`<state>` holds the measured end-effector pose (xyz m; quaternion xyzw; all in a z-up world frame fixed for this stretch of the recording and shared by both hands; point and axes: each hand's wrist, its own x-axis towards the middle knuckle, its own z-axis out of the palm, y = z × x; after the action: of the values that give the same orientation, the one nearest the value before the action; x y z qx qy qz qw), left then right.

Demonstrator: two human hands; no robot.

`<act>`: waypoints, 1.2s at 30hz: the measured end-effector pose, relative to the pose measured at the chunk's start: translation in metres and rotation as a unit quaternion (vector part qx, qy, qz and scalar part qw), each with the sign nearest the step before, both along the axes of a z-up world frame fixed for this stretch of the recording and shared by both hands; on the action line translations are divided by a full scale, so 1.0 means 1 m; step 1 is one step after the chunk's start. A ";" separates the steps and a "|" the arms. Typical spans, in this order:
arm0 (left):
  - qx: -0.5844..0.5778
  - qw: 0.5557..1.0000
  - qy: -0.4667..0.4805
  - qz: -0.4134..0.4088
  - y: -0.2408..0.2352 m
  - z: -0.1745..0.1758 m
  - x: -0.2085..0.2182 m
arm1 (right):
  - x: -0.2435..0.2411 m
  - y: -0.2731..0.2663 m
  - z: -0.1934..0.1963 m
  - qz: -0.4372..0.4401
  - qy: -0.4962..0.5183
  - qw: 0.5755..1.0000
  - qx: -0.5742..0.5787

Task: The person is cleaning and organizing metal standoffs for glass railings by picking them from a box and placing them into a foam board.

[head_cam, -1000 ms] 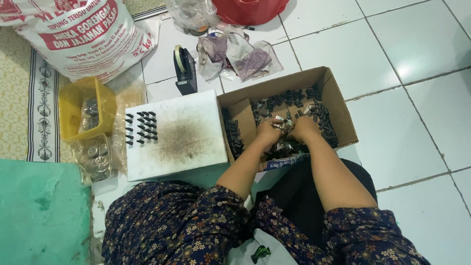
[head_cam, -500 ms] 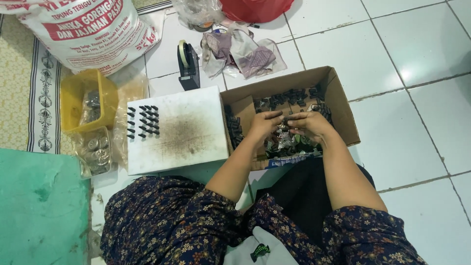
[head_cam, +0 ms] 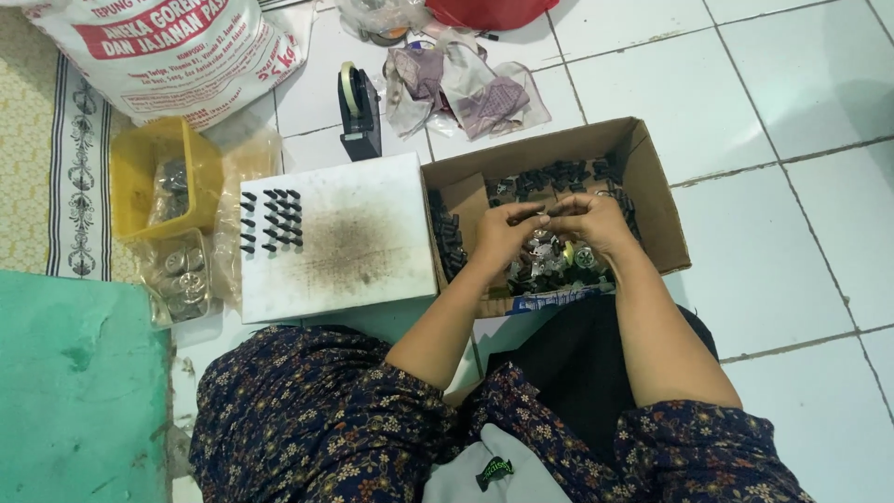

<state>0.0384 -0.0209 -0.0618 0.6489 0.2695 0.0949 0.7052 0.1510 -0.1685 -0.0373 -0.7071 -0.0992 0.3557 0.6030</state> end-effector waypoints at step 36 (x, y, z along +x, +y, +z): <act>-0.330 0.930 0.000 0.164 0.014 0.030 -0.104 | -0.011 0.001 -0.028 0.150 -0.280 0.853 -0.415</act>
<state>-0.0652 -0.0070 -0.0315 0.3267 0.3877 0.1150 0.8543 0.1399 -0.1673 -0.0651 -0.9379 -0.2119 0.2364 0.1399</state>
